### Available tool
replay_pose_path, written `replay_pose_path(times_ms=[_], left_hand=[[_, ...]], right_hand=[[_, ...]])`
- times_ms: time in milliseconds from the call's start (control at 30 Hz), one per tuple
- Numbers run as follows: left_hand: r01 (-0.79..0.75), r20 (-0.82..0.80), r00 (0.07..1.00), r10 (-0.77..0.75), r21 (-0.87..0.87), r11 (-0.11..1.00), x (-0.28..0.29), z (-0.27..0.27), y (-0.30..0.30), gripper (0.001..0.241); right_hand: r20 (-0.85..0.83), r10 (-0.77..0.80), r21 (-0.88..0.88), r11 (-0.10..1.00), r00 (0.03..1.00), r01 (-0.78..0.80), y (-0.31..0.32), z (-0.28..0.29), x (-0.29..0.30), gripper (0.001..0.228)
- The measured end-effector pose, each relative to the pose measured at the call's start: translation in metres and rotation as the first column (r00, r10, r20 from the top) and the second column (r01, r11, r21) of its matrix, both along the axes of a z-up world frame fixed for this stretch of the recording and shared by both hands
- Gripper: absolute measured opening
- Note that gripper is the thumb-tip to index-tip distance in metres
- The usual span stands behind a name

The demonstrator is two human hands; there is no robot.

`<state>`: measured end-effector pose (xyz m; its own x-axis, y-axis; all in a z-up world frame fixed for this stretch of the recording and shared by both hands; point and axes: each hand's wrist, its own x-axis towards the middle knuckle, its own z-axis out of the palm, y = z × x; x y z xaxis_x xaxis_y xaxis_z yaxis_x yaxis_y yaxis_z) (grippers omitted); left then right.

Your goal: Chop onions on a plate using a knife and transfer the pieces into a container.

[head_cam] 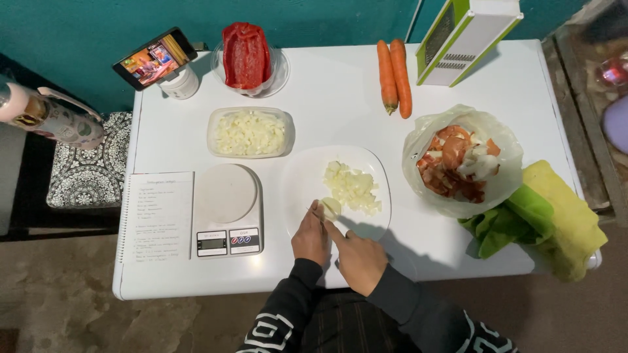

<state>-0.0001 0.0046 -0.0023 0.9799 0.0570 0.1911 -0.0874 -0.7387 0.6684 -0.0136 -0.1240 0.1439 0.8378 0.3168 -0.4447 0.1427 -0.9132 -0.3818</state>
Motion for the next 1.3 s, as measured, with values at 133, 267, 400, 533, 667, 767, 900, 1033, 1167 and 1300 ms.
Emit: replay_pose_path(times_ms=[133,267,400,533,667,767,900,1033,1167,1300], left_hand=[[0.039,0.016,0.999,-0.039,0.011,0.999,-0.001,0.001,0.003,0.043],[0.072,-0.020,0.997,-0.071,0.019,0.997,0.001,0.007,0.004,0.045],[0.099,-0.042,0.994,-0.098,0.020,0.995,0.000,-0.001,0.006,0.050],[0.093,-0.034,0.995,-0.092,0.011,0.996,0.001,-0.009,0.006,0.052],[0.102,-0.041,0.994,-0.102,0.012,0.995,0.001,-0.009,0.007,0.053],[0.113,-0.048,0.993,-0.111,0.029,0.993,0.002,-0.010,0.009,0.052],[0.116,-0.051,0.992,-0.114,0.040,0.992,0.002,-0.010,0.009,0.050],[0.107,-0.023,0.994,-0.106,0.039,0.993,0.002,-0.015,0.009,0.049],[0.103,-0.026,0.995,-0.101,0.073,0.992,-0.002,-0.008,0.009,0.048],[0.084,-0.006,0.996,-0.084,0.064,0.994,-0.001,-0.014,0.008,0.046]], right_hand=[[0.072,-0.001,0.043,0.999,0.997,-0.002,0.000,-0.006,-0.005,0.084],[0.054,-0.006,0.048,0.999,0.999,0.003,0.002,-0.006,-0.004,0.084],[0.080,-0.021,0.052,0.998,0.997,0.017,0.004,-0.010,-0.007,0.082],[0.138,-0.028,0.054,0.998,0.990,0.020,0.005,-0.014,-0.009,0.082],[0.118,-0.033,0.054,0.998,0.992,0.027,0.005,-0.019,-0.011,0.079],[0.144,-0.020,0.050,0.999,0.989,0.013,0.006,-0.020,-0.011,0.081],[0.148,-0.008,0.011,1.000,0.989,0.007,0.007,-0.017,-0.013,0.084],[0.136,-0.007,0.016,1.000,0.991,0.005,0.006,-0.024,-0.014,0.083],[0.147,-0.023,-0.004,1.000,0.989,0.024,0.007,-0.024,-0.017,0.079],[0.137,-0.015,0.018,1.000,0.990,0.013,0.004,-0.024,-0.020,0.081]])
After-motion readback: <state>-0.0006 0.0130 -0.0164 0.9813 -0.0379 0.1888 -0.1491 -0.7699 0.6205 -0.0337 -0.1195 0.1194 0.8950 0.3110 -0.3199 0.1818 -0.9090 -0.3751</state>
